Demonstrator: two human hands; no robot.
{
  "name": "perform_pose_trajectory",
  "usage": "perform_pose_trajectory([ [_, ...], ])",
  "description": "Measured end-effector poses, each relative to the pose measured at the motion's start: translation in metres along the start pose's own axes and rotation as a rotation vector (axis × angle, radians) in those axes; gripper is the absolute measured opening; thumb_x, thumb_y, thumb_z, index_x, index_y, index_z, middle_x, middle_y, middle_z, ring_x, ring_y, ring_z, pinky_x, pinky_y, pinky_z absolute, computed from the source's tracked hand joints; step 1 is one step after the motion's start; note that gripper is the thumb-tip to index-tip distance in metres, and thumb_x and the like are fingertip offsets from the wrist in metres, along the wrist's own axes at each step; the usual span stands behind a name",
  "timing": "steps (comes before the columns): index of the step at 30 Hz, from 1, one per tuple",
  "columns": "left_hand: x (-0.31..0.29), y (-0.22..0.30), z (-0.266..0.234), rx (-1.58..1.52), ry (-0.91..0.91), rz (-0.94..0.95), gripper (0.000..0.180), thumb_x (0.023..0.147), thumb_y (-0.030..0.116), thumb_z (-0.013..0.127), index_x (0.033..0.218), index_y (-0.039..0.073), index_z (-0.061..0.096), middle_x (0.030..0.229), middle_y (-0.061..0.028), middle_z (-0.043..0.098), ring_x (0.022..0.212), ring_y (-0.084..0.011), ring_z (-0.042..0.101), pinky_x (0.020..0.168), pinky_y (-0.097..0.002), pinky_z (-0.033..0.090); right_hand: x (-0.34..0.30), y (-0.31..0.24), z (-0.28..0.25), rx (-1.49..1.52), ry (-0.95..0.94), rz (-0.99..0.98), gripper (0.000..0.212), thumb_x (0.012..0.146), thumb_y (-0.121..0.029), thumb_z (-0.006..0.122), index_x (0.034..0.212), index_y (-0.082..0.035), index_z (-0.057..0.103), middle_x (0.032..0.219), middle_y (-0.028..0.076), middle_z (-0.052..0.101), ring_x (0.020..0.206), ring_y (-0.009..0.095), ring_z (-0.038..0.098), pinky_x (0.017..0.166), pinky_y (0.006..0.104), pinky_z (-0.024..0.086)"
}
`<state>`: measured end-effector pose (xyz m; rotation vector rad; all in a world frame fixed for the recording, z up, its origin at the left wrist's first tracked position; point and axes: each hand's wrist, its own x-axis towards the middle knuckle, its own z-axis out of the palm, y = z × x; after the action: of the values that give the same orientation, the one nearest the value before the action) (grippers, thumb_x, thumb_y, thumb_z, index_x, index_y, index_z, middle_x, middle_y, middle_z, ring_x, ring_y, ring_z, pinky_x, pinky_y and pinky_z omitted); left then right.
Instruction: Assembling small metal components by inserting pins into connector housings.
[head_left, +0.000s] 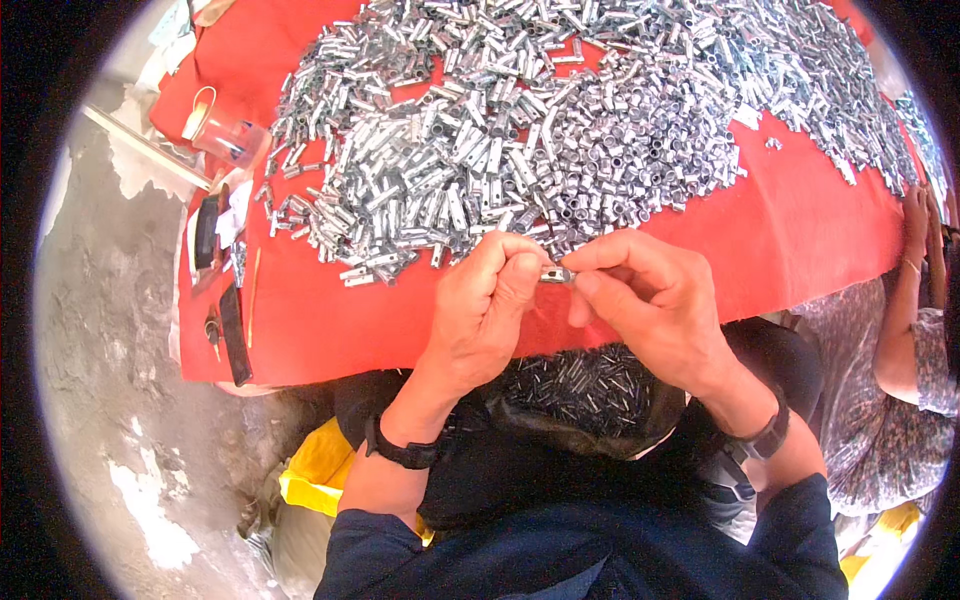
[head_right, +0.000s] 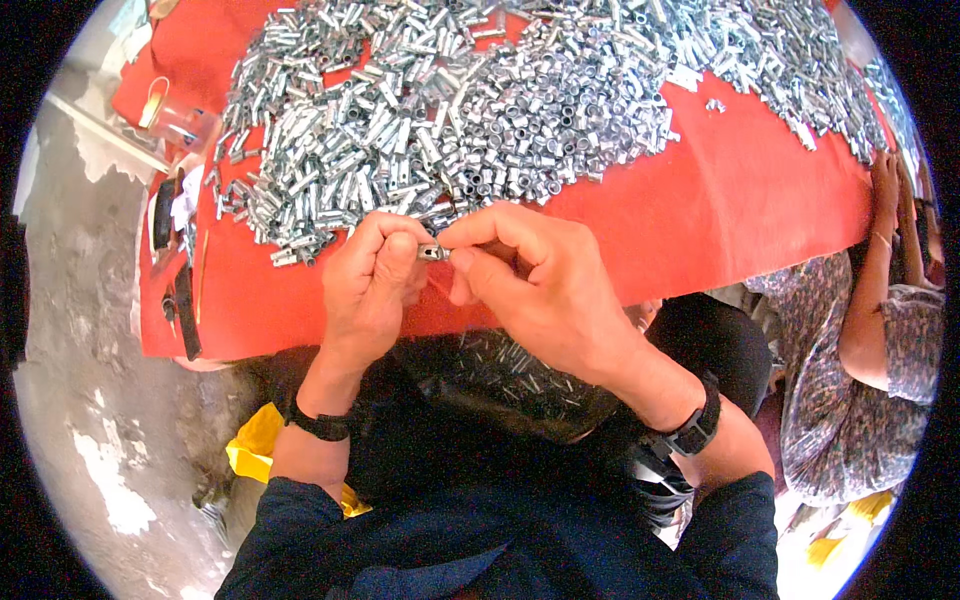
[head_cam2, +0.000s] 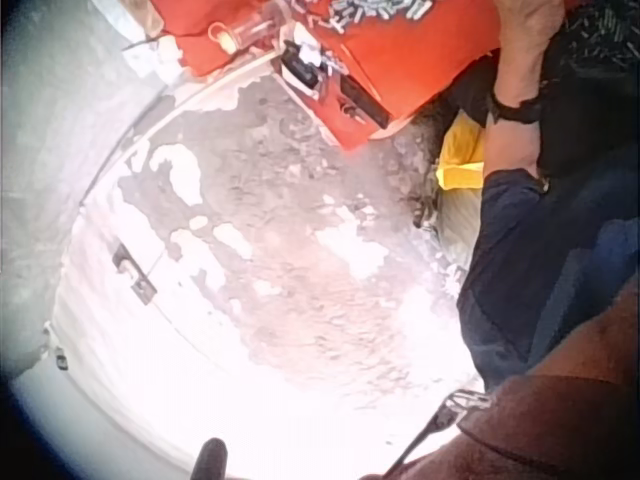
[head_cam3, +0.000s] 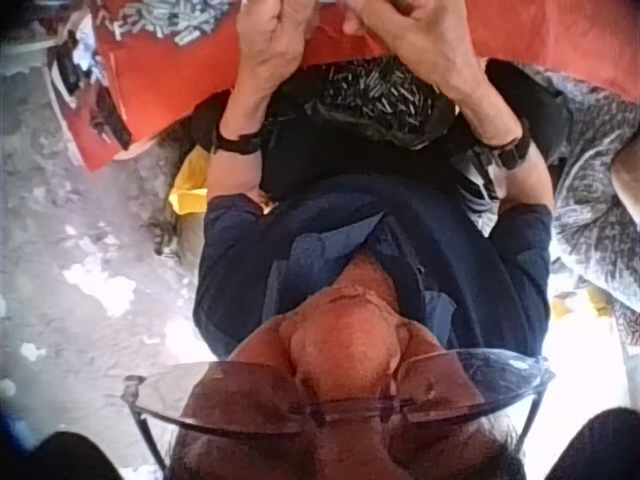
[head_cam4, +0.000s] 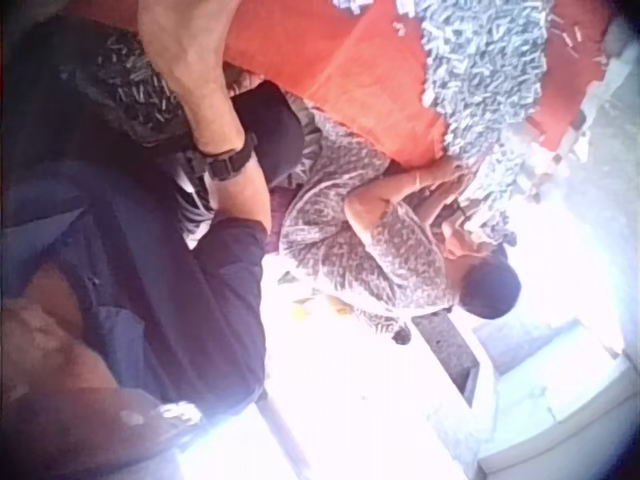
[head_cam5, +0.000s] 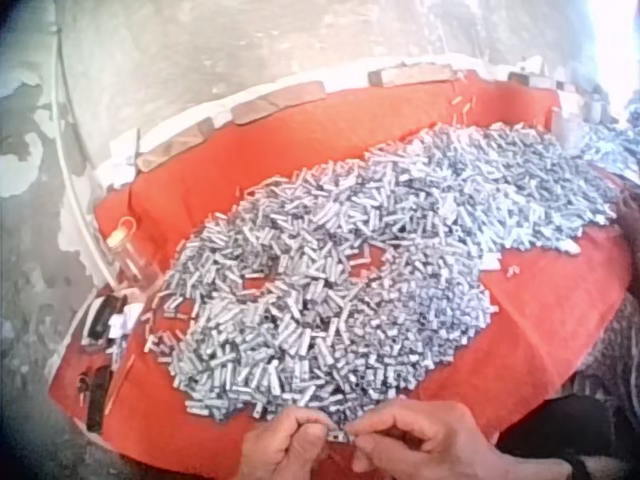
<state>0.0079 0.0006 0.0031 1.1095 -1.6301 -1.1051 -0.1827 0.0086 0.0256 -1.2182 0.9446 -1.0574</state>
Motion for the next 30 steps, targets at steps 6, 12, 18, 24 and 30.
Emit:
perform_pose_trajectory([
  [6,-0.002,0.002,0.002,-0.097,0.017,-0.066,0.029,0.106,0.031,0.049,0.101,0.004,0.056,0.065,0.0060,0.043,0.054,-0.0024,0.035,0.047,-0.0212,0.029,-0.002,0.009,-0.001,-0.095,-0.068,-0.064,0.013,0.097,0.001,0.057,0.108,0.003,0.065,0.087,0.005,0.065,0.072,0.009,0.062,0.060,0.0224,0.050],
  [12,-0.004,0.001,0.009,-0.043,0.077,-0.017,0.029,0.106,0.030,0.048,0.098,0.004,0.058,0.063,0.0043,0.045,0.053,-0.0036,0.039,0.048,-0.0217,0.032,-0.002,0.013,0.005,-0.194,-0.016,-0.145,0.011,0.095,0.002,0.058,0.102,0.003,0.066,0.087,0.004,0.064,0.071,0.008,0.060,0.059,0.0223,0.049],
  [18,-0.003,0.001,0.008,0.202,0.103,0.170,0.026,0.105,0.027,0.051,0.098,0.003,0.059,0.066,0.0000,0.053,0.055,-0.0065,0.048,0.051,-0.0251,0.039,0.001,0.016,0.011,-0.403,0.097,-0.314,0.009,0.087,0.001,0.064,0.095,0.000,0.067,0.079,0.012,0.064,0.068,0.019,0.063,0.059,0.0323,0.047],
  [24,0.000,0.001,-0.003,0.285,-0.114,0.188,0.037,0.086,0.029,0.076,0.099,0.001,0.056,0.084,-0.0168,0.063,0.074,-0.0329,0.065,0.062,-0.0402,0.050,0.000,-0.003,0.000,-0.210,-0.053,0.054,0.006,0.090,-0.003,0.064,0.094,0.001,0.067,0.073,0.009,0.064,0.066,0.012,0.062,0.058,0.0303,0.048],
  [30,-0.003,-0.002,-0.004,0.475,-0.283,0.358,0.044,0.077,0.034,0.083,0.086,0.003,0.052,0.074,-0.0143,0.055,0.064,-0.0369,0.058,0.055,-0.0453,0.047,-0.003,-0.003,-0.012,-0.233,-0.226,0.028,0.010,0.093,-0.006,0.063,0.090,0.002,0.067,0.070,0.004,0.064,0.064,0.009,0.060,0.057,0.0257,0.048],
])
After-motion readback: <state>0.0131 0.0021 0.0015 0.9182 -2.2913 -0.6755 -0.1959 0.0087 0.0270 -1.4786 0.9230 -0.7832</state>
